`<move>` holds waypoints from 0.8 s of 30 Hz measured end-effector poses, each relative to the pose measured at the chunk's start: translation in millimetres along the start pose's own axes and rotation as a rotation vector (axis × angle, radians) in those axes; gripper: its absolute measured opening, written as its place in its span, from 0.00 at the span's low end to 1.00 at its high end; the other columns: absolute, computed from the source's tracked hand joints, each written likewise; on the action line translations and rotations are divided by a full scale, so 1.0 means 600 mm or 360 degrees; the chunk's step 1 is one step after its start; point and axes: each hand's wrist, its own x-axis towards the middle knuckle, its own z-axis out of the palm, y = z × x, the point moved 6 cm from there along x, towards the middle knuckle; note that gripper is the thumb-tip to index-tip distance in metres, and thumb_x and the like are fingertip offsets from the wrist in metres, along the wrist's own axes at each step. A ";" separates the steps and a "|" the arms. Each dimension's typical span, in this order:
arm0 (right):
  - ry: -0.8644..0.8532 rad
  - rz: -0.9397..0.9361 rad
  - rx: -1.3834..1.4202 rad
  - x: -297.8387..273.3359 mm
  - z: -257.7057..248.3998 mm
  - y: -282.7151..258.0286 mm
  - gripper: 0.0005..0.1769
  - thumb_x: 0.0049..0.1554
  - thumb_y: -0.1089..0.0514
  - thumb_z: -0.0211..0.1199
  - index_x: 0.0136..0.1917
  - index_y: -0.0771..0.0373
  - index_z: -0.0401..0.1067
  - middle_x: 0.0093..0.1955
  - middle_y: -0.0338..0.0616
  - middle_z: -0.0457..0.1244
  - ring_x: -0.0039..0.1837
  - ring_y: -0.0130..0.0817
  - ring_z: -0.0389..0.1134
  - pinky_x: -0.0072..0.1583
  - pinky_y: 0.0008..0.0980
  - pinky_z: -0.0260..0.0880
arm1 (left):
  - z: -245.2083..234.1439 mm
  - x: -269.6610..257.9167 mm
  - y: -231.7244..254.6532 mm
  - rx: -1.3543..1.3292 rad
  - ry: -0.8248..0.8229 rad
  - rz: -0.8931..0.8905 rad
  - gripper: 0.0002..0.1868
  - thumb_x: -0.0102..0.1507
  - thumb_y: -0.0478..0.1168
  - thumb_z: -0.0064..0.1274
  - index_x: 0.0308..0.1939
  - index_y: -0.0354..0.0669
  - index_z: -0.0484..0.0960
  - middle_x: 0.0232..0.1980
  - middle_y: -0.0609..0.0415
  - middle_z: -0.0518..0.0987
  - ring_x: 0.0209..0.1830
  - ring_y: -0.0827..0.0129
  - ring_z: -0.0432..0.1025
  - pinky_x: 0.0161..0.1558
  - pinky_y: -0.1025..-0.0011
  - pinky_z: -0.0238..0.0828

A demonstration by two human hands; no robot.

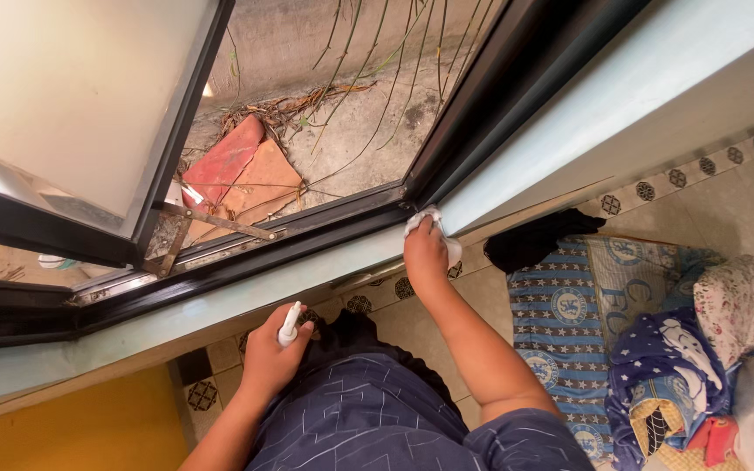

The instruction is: The person picks up a spray bottle and a tissue, then sprays and wipes the window frame and sill. They continue wiping the frame and glass with the tissue, moving around the window to clean different sections.

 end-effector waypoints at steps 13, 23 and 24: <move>0.0321 -0.0411 0.1120 -0.078 -0.217 0.109 0.21 0.54 0.68 0.56 0.61 0.69 0.70 0.54 0.53 0.66 0.52 0.52 0.72 0.53 0.42 0.75 | 0.101 0.071 0.048 -0.0145 0.0029 -0.0161 0.17 0.60 0.44 0.61 0.51 0.45 0.83 0.26 0.57 0.78 0.26 0.75 0.69 0.34 0.73 0.69; -0.0382 0.0098 0.0326 -0.042 -0.013 0.023 0.29 0.68 0.51 0.53 0.78 0.65 0.63 0.43 0.53 0.69 0.42 0.53 0.72 0.45 0.50 0.72 | 0.132 0.100 0.098 -0.0207 -0.0105 -0.0031 0.16 0.60 0.43 0.61 0.51 0.45 0.83 0.27 0.59 0.79 0.28 0.78 0.71 0.36 0.75 0.70; -0.0351 -0.0053 0.0262 -0.039 -0.018 0.012 0.25 0.65 0.54 0.53 0.72 0.66 0.66 0.49 0.55 0.67 0.40 0.53 0.72 0.41 0.49 0.72 | 0.127 0.097 0.097 -0.0187 -0.0133 -0.0022 0.16 0.60 0.43 0.60 0.50 0.44 0.83 0.27 0.60 0.79 0.28 0.78 0.71 0.36 0.75 0.70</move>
